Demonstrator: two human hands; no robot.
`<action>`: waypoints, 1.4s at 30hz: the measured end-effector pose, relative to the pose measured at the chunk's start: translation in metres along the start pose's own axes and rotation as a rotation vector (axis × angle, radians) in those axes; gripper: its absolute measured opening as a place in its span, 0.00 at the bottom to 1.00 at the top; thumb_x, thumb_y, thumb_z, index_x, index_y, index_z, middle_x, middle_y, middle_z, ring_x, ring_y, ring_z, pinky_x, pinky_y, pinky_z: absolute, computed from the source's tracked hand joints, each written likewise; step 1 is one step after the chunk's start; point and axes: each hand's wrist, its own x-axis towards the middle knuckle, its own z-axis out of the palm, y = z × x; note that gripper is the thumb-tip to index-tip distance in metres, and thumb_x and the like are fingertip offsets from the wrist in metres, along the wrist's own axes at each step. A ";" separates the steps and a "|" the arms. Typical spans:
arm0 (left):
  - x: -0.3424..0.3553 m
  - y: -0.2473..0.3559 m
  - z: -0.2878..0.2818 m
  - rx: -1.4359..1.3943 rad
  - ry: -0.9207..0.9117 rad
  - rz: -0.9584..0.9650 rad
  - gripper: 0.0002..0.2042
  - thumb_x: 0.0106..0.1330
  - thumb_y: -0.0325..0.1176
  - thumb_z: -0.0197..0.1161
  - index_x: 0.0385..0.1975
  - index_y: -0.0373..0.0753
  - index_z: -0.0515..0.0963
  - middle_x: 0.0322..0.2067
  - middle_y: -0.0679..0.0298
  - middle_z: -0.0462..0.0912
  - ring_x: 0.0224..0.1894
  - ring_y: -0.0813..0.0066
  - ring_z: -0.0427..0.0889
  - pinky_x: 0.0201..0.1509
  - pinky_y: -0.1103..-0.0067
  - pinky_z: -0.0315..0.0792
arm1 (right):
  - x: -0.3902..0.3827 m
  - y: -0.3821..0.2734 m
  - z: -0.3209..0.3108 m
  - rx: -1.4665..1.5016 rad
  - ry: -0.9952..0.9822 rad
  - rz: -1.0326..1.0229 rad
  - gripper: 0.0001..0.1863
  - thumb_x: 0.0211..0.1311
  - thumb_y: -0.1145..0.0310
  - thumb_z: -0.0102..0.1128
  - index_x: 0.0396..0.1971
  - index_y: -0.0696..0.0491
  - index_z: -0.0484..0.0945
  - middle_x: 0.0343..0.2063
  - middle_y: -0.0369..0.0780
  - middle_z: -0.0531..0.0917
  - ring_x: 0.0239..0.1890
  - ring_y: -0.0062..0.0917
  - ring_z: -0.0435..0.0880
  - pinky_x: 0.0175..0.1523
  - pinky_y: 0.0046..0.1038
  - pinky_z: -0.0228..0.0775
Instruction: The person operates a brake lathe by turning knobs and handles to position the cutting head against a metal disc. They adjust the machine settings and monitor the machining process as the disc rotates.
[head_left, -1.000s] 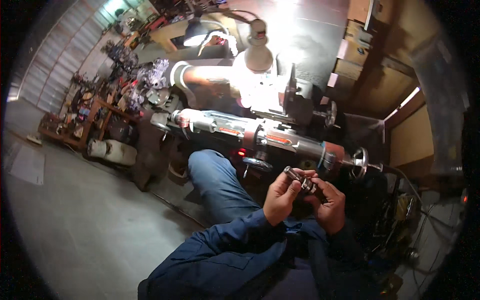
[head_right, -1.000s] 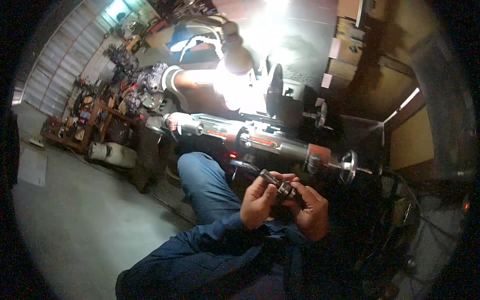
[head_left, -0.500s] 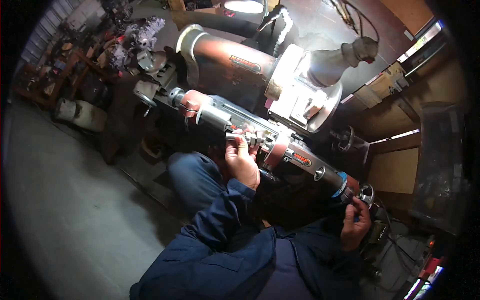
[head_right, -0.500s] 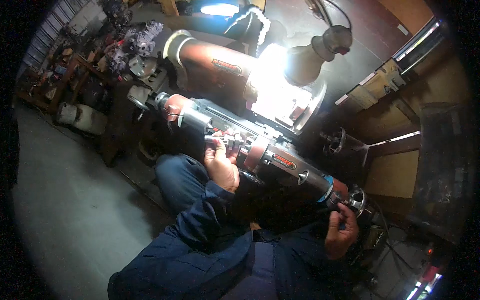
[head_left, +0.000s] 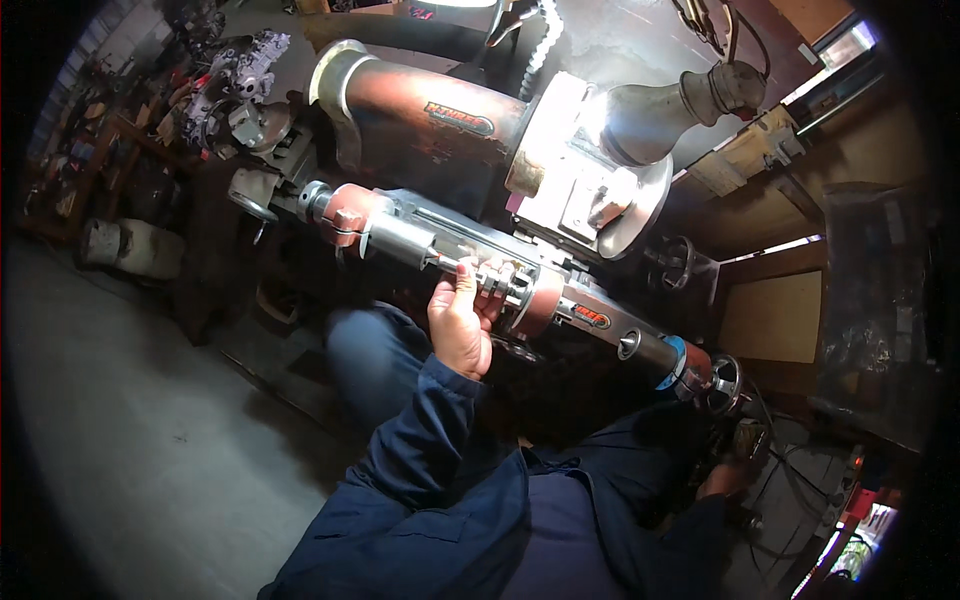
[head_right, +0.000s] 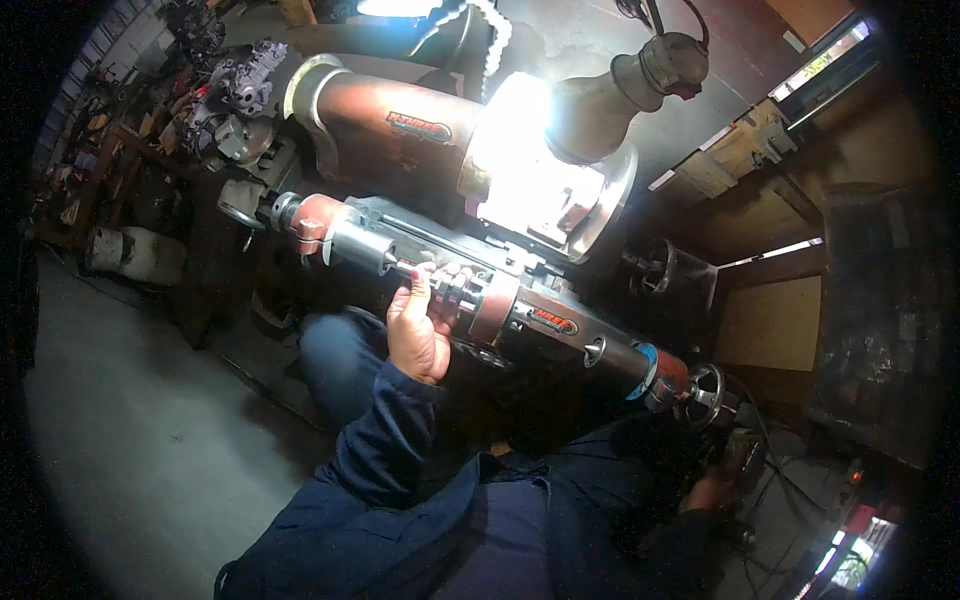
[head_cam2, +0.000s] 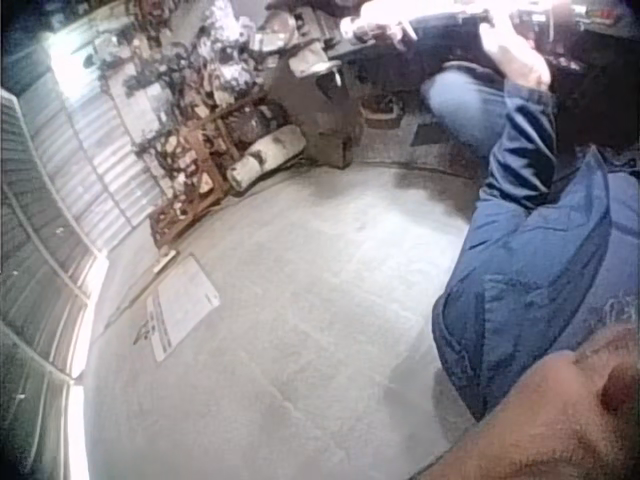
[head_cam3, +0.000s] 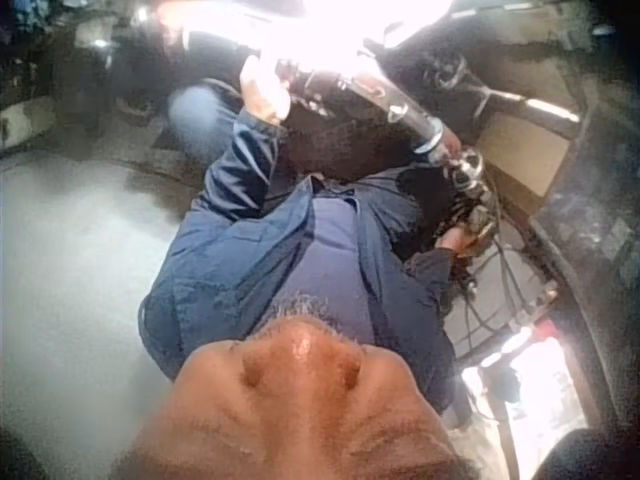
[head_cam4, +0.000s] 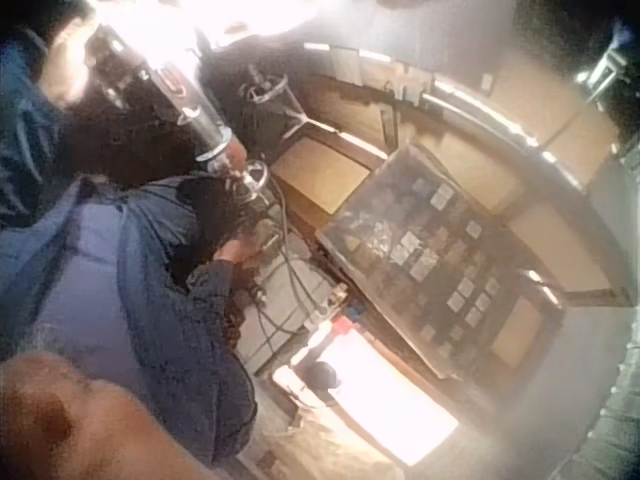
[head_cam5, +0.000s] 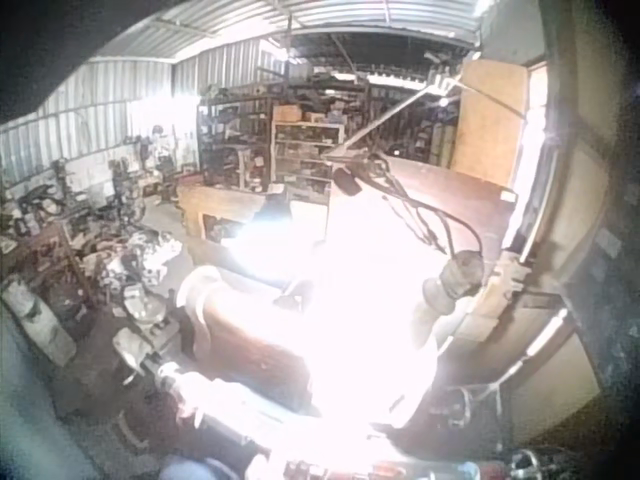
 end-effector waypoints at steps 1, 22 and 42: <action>-0.001 0.001 -0.002 0.012 0.005 -0.008 0.12 0.76 0.37 0.54 0.47 0.34 0.74 0.44 0.53 0.83 0.46 0.65 0.85 0.52 0.71 0.81 | 0.005 0.009 0.004 -0.022 -0.011 0.081 0.18 0.71 0.62 0.52 0.55 0.56 0.75 0.42 0.40 0.83 0.42 0.28 0.81 0.43 0.32 0.73; 0.005 -0.004 -0.008 0.065 -0.115 0.037 0.13 0.77 0.40 0.51 0.48 0.38 0.76 0.43 0.61 0.85 0.43 0.74 0.86 0.48 0.78 0.81 | 0.006 0.072 0.045 0.053 -0.135 0.351 0.20 0.72 0.57 0.52 0.52 0.56 0.77 0.41 0.43 0.84 0.43 0.32 0.82 0.46 0.34 0.74; 0.000 -0.001 -0.010 0.001 -0.159 -0.032 0.13 0.78 0.38 0.49 0.49 0.36 0.75 0.45 0.60 0.83 0.46 0.72 0.84 0.52 0.75 0.80 | 0.044 0.071 0.005 -0.163 -0.067 0.322 0.23 0.73 0.51 0.52 0.49 0.57 0.80 0.40 0.46 0.85 0.43 0.36 0.83 0.48 0.36 0.74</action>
